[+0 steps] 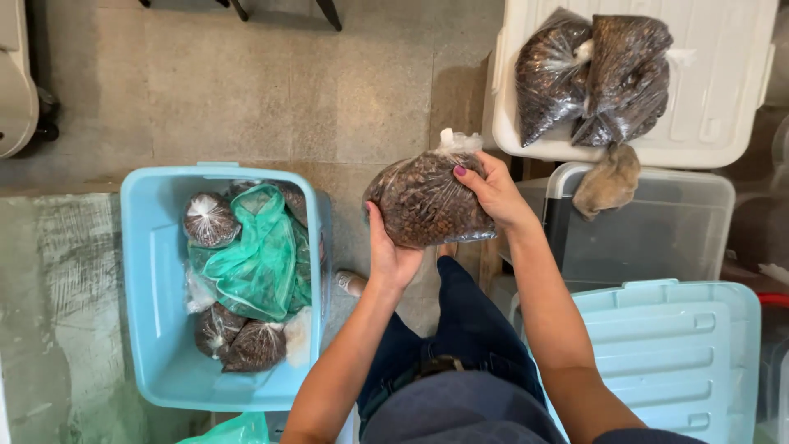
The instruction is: Sorting and labeling small bags of coffee beans before placing them into a larger plastic liner inside a bin.
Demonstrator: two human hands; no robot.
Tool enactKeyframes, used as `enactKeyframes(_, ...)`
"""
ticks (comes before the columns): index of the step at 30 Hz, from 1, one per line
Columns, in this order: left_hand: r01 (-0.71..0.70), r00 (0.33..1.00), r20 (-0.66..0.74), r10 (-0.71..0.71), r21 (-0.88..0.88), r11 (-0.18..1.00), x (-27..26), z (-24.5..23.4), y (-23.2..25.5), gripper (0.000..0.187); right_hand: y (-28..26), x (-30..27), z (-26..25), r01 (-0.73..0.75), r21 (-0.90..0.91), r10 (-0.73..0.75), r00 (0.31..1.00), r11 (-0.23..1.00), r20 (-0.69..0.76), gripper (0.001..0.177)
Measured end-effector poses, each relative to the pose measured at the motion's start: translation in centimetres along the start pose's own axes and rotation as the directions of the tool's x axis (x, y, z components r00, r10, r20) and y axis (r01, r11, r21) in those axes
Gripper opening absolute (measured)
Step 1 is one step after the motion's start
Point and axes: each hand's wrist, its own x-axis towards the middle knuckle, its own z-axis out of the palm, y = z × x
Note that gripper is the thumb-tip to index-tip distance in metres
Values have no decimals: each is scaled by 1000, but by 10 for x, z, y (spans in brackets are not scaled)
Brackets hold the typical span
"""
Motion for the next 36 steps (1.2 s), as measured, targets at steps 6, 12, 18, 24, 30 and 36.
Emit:
enactKeyframes(6,-38,989,145,36,9,999,-47,-5,17,76,-34,-28,41,24,43,-27,997,999,66,12)
enactKeyframes(12,-103,982,161,103,-9,995,-94,-4,34,78,-16,-29,63,-101,107,85,987,989,139,13)
enactKeyframes(18,-141,966,204,156,-84,986,-108,-12,56,76,-20,-21,93,-130,81,111,972,988,205,15)
enactKeyframes(24,-176,945,249,211,-153,972,-109,-22,69,75,-25,-16,117,-121,73,101,967,990,235,16)
enactKeyframes(30,-210,926,281,254,-178,961,-105,-31,75,77,-50,-27,142,-73,18,65,964,997,256,17)
enactKeyframes(36,-260,913,277,298,-166,951,-105,-27,79,80,-36,-9,137,-35,45,22,965,998,260,16)
